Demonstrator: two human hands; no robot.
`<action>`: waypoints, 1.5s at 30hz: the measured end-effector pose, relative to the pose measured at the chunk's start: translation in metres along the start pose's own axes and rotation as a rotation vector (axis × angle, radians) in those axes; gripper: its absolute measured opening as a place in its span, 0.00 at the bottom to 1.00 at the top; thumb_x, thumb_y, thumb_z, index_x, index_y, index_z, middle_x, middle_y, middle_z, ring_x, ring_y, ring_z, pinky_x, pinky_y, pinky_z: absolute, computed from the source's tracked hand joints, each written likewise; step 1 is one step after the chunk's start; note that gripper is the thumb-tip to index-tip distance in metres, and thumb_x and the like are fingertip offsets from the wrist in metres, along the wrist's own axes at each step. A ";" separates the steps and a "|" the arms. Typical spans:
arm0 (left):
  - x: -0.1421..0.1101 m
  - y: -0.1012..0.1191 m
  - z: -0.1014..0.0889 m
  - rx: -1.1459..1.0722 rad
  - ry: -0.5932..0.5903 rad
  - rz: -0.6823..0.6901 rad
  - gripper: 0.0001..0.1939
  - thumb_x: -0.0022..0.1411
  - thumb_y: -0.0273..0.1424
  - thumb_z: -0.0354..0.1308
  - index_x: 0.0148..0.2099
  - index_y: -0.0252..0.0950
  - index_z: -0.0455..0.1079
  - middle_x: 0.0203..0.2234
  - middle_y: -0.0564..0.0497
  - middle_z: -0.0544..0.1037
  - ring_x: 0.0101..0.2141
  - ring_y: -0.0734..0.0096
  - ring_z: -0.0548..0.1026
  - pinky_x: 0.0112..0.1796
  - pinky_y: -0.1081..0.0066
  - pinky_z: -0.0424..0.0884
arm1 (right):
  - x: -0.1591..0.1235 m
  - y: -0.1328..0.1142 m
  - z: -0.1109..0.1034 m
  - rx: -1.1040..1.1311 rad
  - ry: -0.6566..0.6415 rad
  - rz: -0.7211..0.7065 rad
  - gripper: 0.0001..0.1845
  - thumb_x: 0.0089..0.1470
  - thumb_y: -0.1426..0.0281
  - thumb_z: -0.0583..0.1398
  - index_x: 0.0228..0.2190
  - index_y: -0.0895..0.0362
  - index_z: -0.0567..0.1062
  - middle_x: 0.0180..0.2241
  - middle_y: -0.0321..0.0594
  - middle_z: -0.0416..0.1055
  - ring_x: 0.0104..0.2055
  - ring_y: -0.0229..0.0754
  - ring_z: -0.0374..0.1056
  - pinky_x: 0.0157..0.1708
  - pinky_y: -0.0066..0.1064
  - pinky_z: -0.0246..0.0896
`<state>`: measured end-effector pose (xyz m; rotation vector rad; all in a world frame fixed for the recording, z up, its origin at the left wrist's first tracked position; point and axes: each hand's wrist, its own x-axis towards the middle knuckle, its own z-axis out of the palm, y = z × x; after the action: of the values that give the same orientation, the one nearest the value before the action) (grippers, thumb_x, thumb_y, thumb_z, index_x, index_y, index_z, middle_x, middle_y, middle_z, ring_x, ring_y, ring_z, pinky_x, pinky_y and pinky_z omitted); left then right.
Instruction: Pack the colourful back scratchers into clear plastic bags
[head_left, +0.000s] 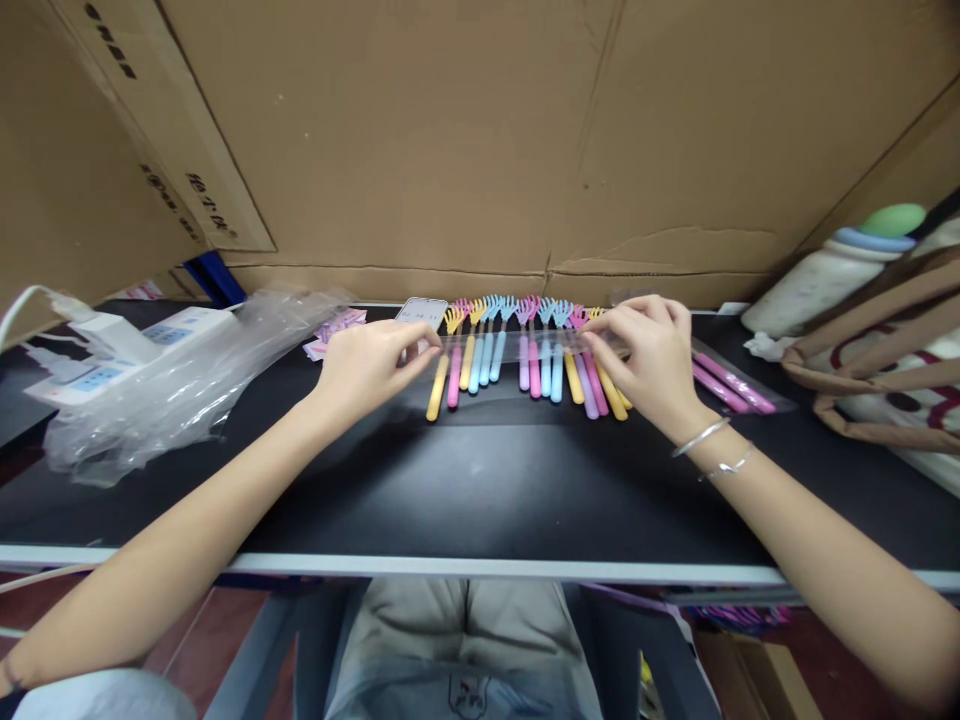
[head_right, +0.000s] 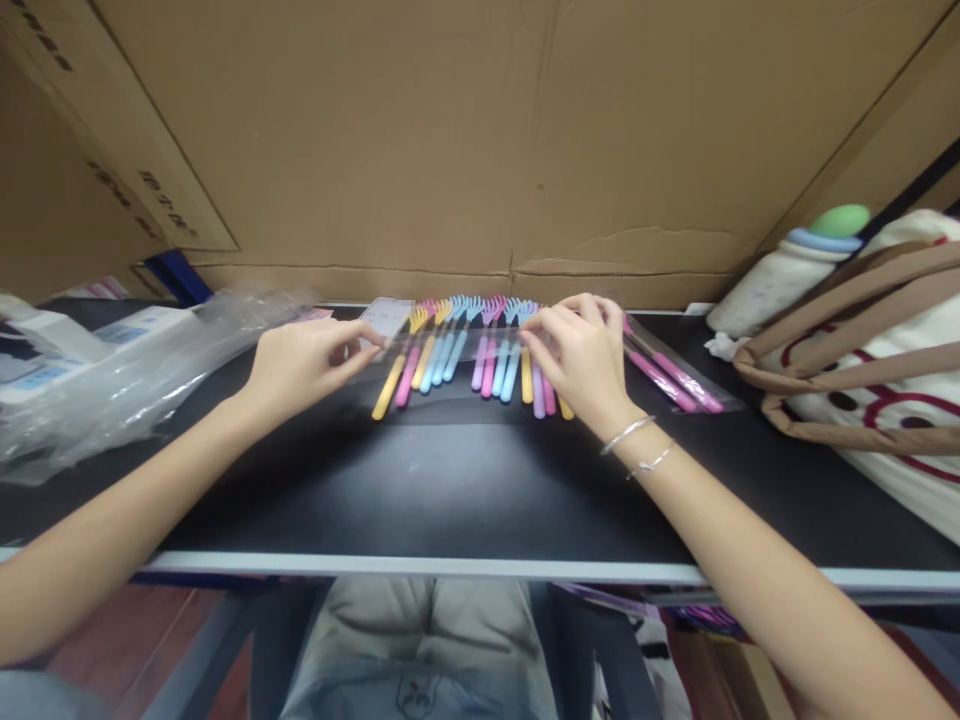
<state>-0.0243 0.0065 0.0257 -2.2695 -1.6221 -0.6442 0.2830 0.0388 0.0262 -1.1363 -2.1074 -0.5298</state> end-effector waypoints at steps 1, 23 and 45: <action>0.001 -0.001 -0.001 0.002 -0.002 -0.006 0.13 0.63 0.41 0.50 0.40 0.44 0.74 0.24 0.53 0.76 0.28 0.69 0.73 0.24 0.75 0.53 | 0.001 0.002 -0.001 -0.009 0.015 0.013 0.11 0.58 0.62 0.54 0.30 0.53 0.73 0.30 0.41 0.73 0.42 0.49 0.64 0.47 0.46 0.49; 0.011 -0.021 0.004 -0.511 0.064 -0.126 0.10 0.57 0.37 0.56 0.37 0.37 0.71 0.32 0.52 0.78 0.33 0.71 0.74 0.33 0.74 0.65 | 0.006 0.029 0.008 0.092 -0.027 0.239 0.09 0.56 0.63 0.55 0.32 0.52 0.74 0.31 0.40 0.74 0.38 0.48 0.66 0.43 0.44 0.54; 0.020 -0.035 0.019 -1.189 0.410 -0.523 0.16 0.51 0.36 0.63 0.39 0.39 0.62 0.24 0.58 0.68 0.20 0.81 0.68 0.23 0.78 0.69 | 0.001 0.036 0.022 0.474 0.137 0.449 0.13 0.49 0.65 0.61 0.38 0.51 0.68 0.43 0.43 0.71 0.48 0.48 0.67 0.50 0.46 0.61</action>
<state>-0.0482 0.0430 0.0185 -1.9484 -1.8290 -2.5450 0.3047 0.0721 0.0136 -1.1937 -1.6606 0.0988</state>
